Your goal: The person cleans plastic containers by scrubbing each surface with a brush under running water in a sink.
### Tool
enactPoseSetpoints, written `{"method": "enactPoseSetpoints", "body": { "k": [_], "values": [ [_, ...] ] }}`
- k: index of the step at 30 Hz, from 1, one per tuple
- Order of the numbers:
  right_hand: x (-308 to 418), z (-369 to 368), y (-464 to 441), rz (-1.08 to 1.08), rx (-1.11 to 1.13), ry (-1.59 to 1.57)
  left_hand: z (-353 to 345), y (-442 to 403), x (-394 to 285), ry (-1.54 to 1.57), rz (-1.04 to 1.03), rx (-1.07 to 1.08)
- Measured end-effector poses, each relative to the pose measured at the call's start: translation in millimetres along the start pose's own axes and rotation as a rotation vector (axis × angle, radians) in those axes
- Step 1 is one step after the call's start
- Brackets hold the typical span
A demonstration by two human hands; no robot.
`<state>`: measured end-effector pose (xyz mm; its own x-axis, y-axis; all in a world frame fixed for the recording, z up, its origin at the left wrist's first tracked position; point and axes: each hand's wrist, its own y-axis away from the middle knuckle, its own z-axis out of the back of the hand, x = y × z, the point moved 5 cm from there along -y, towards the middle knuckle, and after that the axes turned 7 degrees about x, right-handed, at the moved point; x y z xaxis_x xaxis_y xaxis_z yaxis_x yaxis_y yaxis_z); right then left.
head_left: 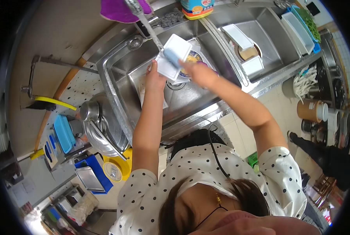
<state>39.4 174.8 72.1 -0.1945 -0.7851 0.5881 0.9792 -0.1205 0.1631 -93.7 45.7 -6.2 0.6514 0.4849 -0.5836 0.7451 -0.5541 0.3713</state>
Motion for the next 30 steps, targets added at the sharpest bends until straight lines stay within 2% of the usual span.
{"method": "enactPoseSetpoints", "body": {
  "k": [2, 5, 7, 10, 11, 12, 13, 15, 16, 17, 18, 19, 20, 22, 25, 26, 29, 30],
  "values": [
    [-44.3, 17.7, -21.0, -0.22, -0.035, -0.005, -3.2, 4.1, 7.2, 0.0, 0.013, 0.055],
    [-2.5, 1.6, -4.2, -0.037, 0.1, 0.161, 4.0, -2.3, 12.9, -0.01, 0.013, 0.06],
    [13.9, -11.2, 5.1, 0.04, 0.089, 0.063, 6.4, 1.1, 10.3, -0.02, 0.029, 0.08],
    [-43.9, 17.2, -8.1, -0.24, 0.036, -0.027, 5.2, 5.0, 13.2, -0.005, 0.006, 0.064],
    [-52.9, 2.3, -8.5, -0.111, -0.002, -0.106, -3.6, 8.3, 12.6, -0.09, 0.006, 0.174],
    [-51.8, -21.0, -4.5, 0.2, -0.114, -0.132, 4.1, 2.8, 20.1, -0.152, 0.053, 0.084],
    [-43.7, -39.4, 4.5, 0.327, -0.191, -0.071, 4.3, 9.6, 17.5, -0.19, 0.103, 0.121],
    [-2.7, -29.7, 8.8, 0.016, 0.07, -0.153, 2.0, 28.6, 12.6, -0.271, 0.199, 0.202],
    [-18.5, -15.0, 7.5, -0.092, 0.016, 0.01, -18.9, 39.4, 6.7, -0.363, 0.094, 0.262],
    [-33.4, -1.7, 0.2, -0.237, 0.053, -0.041, -38.6, 52.8, -1.2, -0.451, -0.017, 0.311],
    [-46.0, 4.8, -0.9, -0.283, 0.002, -0.043, -14.9, 30.3, 1.0, -0.545, -0.058, 0.289],
    [-66.7, -24.5, -17.6, -0.296, 0.048, -0.3, -5.8, 17.6, 4.2, -0.623, -0.081, 0.247],
    [-49.1, -23.4, -6.4, -0.098, 0.056, -0.271, 3.3, 5.1, 7.4, -0.701, -0.1, 0.203],
    [0.7, -40.4, 12.0, 0.09, -0.076, -0.055, 22.7, -17.9, 9.4, -0.602, 0.011, 0.215],
    [-49.0, -35.2, -11.5, -0.199, -0.04, -0.101, 9.8, -17.5, 13.9, -0.348, 0.143, 0.174],
    [-57.5, -34.7, -7.9, -0.202, -0.105, -0.096, 12.4, -21.3, 15.1, -0.427, 0.116, 0.069],
    [-18.5, -57.7, -4.0, 0.005, -0.118, 0.021, -7.9, -8.5, 15.3, -0.38, 0.155, 0.03],
    [-4.4, -49.7, 7.0, 0.068, -0.11, 0.059, 5.9, -20.0, 17.5, -0.458, 0.108, 0.141]
  ]
}}
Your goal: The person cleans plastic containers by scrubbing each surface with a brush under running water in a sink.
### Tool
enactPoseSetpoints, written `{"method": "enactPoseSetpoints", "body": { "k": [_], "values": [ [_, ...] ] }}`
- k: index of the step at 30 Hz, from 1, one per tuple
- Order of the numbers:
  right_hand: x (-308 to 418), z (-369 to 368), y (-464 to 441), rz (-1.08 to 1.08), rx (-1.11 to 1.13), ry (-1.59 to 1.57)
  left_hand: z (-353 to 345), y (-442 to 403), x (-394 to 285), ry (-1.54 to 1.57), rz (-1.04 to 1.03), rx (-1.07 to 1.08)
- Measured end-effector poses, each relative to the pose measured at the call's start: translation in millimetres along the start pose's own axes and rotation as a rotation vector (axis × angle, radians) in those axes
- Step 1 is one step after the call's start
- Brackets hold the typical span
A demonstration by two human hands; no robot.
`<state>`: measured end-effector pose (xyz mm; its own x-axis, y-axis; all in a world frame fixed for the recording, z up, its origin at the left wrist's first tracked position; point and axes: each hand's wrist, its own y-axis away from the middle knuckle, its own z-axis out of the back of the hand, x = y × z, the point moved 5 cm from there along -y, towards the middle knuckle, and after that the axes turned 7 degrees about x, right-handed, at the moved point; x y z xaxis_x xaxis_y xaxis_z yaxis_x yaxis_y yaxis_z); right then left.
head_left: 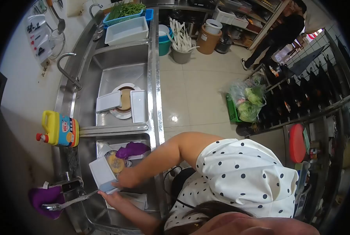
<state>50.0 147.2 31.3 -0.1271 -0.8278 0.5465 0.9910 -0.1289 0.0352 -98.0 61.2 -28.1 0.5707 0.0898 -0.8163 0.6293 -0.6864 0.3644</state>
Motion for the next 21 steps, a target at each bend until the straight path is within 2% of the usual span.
{"method": "enactPoseSetpoints", "body": {
  "k": [2, 3, 4, 7, 8, 9, 11, 12, 13, 14, 15, 16, 17, 18, 19, 21],
  "values": [
    [-36.3, 15.8, -5.4, -0.183, 0.05, -0.086, 10.0, -5.6, 3.8, -0.106, -0.103, 0.107],
    [-49.4, 21.7, -9.3, -0.263, 0.08, -0.128, 2.4, -4.3, 1.4, 0.026, -0.037, 0.059],
    [-46.8, 34.7, -0.4, -0.254, -0.014, 0.05, -6.9, -1.7, -1.7, 0.161, 0.021, 0.002],
    [1.5, 18.0, 7.3, -0.012, 0.035, -0.094, -10.2, 7.5, -11.7, 0.09, -0.004, -0.081],
    [-0.9, 13.3, 3.1, -0.077, 0.077, -0.06, -16.1, 18.5, -16.8, -0.067, -0.05, -0.106],
    [-2.8, 8.2, -1.0, -0.14, 0.121, -0.024, -36.9, 31.4, -20.6, -0.055, -0.065, 0.019],
    [-37.7, 9.8, -14.8, -0.163, 0.033, -0.062, -61.5, 64.4, -32.8, -0.05, -0.117, 0.178],
    [-41.0, 27.8, -14.5, -0.211, 0.132, -0.071, -72.6, 75.5, -39.6, -0.118, -0.178, 0.165],
    [-32.4, 37.6, -8.6, -0.247, 0.233, -0.073, -67.8, 85.7, -38.2, -0.118, -0.239, 0.031],
    [-13.7, 32.3, -7.5, -0.22, 0.187, 0.01, -21.8, 46.5, -17.6, 0.119, -0.06, 0.115],
    [4.0, 21.7, -0.8, -0.028, 0.11, 0.061, -21.9, 51.2, -22.9, 0.099, -0.129, 0.164],
    [19.7, 11.0, 0.5, -0.004, 0.157, 0.047, 3.7, 31.7, -8.9, 0.227, -0.068, 0.042],
    [30.7, 16.9, -0.9, 0.026, 0.2, 0.093, 0.3, 33.8, -11.5, 0.342, -0.045, -0.032],
    [12.4, 2.6, -10.1, 0.013, 0.107, 0.08, 23.2, 26.1, 2.0, 0.398, -0.094, 0.092],
    [-14.6, 12.8, -21.5, -0.065, 0.121, 0.139, 2.0, 38.1, -6.9, 0.403, -0.119, 0.048],
    [-44.2, 36.4, -30.4, -0.233, 0.071, 0.211, 5.0, 46.5, -0.3, 0.432, -0.098, -0.044]
  ]
}}
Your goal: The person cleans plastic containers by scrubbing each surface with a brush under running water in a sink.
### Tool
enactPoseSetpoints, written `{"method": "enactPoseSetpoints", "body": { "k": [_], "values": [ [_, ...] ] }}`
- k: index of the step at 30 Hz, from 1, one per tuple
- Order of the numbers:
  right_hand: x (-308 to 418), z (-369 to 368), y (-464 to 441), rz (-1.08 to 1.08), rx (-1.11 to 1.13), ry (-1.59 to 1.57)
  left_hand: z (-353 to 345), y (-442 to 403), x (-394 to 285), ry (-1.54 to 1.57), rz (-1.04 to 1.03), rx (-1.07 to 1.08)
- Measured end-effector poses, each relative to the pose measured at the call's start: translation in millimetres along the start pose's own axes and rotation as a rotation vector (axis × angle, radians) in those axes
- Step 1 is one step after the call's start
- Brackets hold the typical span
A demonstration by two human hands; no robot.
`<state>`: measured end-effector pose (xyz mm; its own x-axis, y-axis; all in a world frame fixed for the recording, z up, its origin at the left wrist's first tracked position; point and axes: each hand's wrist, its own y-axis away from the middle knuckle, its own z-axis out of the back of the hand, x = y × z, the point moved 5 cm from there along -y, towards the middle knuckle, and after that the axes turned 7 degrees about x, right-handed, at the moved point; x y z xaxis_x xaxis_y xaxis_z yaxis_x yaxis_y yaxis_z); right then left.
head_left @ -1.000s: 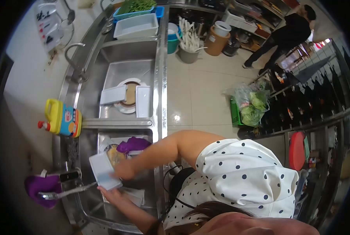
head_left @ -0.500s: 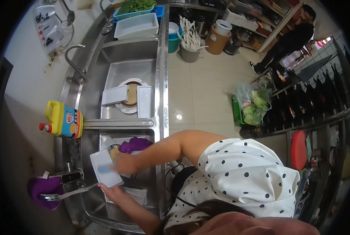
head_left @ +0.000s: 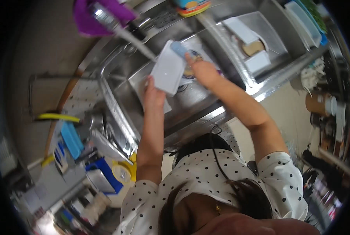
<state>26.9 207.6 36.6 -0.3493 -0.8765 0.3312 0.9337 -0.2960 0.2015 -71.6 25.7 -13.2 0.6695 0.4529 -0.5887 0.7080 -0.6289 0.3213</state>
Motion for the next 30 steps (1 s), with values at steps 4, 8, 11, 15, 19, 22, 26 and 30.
{"method": "enactPoseSetpoints", "body": {
  "k": [4, 8, 11, 15, 19, 22, 26, 30],
  "values": [
    [70.3, -10.2, 32.5, 0.291, 0.102, 0.056, 0.0, 3.8, -11.5, 0.004, -0.068, -0.05],
    [36.3, -10.1, 4.0, 0.187, -0.004, 0.032, -7.4, 8.3, -11.7, -0.025, -0.027, 0.006],
    [26.4, -13.5, -0.2, 0.141, 0.055, -0.058, 1.1, -1.1, -2.2, -0.013, -0.041, -0.087],
    [53.7, -13.0, 25.0, 0.255, 0.098, -0.09, 5.1, -1.6, 0.8, 0.048, 0.038, -0.024],
    [14.3, 11.4, -0.5, 0.16, -0.012, -0.409, -9.8, 2.2, 2.3, -0.117, 0.034, -0.014],
    [59.4, 5.1, 32.6, 0.347, 0.218, -0.422, -11.3, -8.8, 3.2, -0.089, 0.056, -0.134],
    [4.1, 18.0, -1.9, 0.009, 0.085, -0.555, -20.5, -23.6, 4.2, -0.075, 0.109, 0.115],
    [51.6, 12.4, 29.1, 0.497, -0.205, -0.402, -31.6, -34.8, 4.1, -0.133, 0.019, 0.019]
  ]
}}
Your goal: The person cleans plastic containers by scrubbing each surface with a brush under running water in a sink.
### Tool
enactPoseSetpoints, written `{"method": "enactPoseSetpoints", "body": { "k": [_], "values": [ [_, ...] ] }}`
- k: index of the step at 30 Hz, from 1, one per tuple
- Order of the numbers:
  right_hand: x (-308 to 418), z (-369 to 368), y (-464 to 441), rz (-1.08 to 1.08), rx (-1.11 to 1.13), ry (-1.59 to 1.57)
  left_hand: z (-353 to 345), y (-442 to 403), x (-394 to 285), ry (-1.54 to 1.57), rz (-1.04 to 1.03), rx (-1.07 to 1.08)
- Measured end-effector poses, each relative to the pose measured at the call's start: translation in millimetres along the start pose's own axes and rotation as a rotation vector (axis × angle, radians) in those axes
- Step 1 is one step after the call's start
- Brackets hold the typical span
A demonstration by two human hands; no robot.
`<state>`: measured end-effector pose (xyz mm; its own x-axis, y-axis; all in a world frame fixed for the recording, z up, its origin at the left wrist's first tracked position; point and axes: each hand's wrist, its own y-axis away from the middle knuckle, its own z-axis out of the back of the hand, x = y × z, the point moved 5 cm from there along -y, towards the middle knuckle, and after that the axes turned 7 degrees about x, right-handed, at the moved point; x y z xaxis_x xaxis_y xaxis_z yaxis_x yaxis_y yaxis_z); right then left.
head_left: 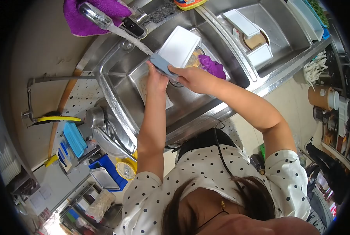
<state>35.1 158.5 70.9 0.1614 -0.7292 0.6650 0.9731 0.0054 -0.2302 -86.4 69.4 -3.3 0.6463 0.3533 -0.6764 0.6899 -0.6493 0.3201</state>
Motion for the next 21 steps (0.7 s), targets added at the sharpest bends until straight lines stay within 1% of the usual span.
{"method": "enactPoseSetpoints", "body": {
  "k": [1, 2, 3, 4, 6, 7, 8, 9, 10, 11, 12, 13, 14, 15, 16, 17, 18, 20, 21],
  "values": [
    [-11.6, 7.0, -4.6, -0.139, 0.097, -0.087, -0.2, -1.0, 0.1, 0.035, 0.027, 0.006],
    [-29.2, 13.8, -8.7, -0.282, 0.194, -0.179, 0.7, -0.9, 1.5, 0.01, 0.038, 0.064],
    [-47.1, 25.3, -13.3, -0.393, 0.069, -0.202, -1.1, -1.8, 1.9, -0.013, 0.045, 0.123],
    [-50.2, 30.3, -10.6, -0.569, 0.159, -0.172, -4.4, -3.3, 1.9, -0.035, 0.045, 0.185],
    [-33.1, 1.8, -3.2, -0.164, 0.122, -0.121, -4.0, -5.0, 2.7, 0.007, 0.024, 0.121],
    [2.7, 17.3, -4.5, -0.277, 0.264, -0.174, -2.2, -4.7, 2.8, 0.014, 0.006, 0.084],
    [-9.0, 17.1, -4.5, -0.301, 0.204, -0.197, 1.1, -3.1, 3.1, 0.019, -0.008, 0.047],
    [-21.9, 21.6, -9.9, -0.324, 0.142, -0.221, -3.1, -1.5, 2.3, 0.212, 0.074, 0.21],
    [-29.8, 26.1, -14.5, -0.338, 0.082, -0.24, -1.4, -1.8, 2.0, 0.124, 0.046, 0.192],
    [-36.5, 22.4, -10.2, -0.452, 0.187, -0.24, -0.4, -1.8, 1.7, 0.037, 0.013, 0.173],
    [-30.4, 21.3, -9.1, -0.381, 0.164, -0.238, -1.5, -1.2, -0.8, -0.047, -0.019, 0.153],
    [-27.4, 17.2, -4.4, -0.31, 0.147, -0.237, 2.4, -3.7, -0.6, 0.009, 0.012, 0.167],
    [-26.7, 10.7, 2.4, -0.242, 0.13, -0.24, 3.8, -1.7, -0.5, -0.07, -0.009, 0.19],
    [-35.3, 9.6, 7.3, -0.119, -0.008, -0.193, 1.7, 0.1, -1.7, -0.15, -0.031, 0.213],
    [-31.2, 27.8, 6.4, -0.376, 0.14, -0.292, -2.0, 3.5, -3.3, -0.231, -0.053, 0.234],
    [-37.0, 27.4, 11.2, -0.444, 0.187, -0.288, -0.8, 7.5, -2.9, -0.375, -0.066, 0.11],
    [-42.9, 27.5, 13.2, -0.511, 0.229, -0.278, -3.6, 8.2, -4.2, -0.426, -0.101, 0.07],
    [-6.6, 16.5, 18.1, -0.182, 0.16, -0.125, -7.2, 7.9, -6.4, -0.524, -0.166, -0.005],
    [8.2, 20.7, 17.6, -0.209, 0.25, -0.082, -6.2, 7.6, -10.1, -0.544, -0.209, 0.005]
  ]
}}
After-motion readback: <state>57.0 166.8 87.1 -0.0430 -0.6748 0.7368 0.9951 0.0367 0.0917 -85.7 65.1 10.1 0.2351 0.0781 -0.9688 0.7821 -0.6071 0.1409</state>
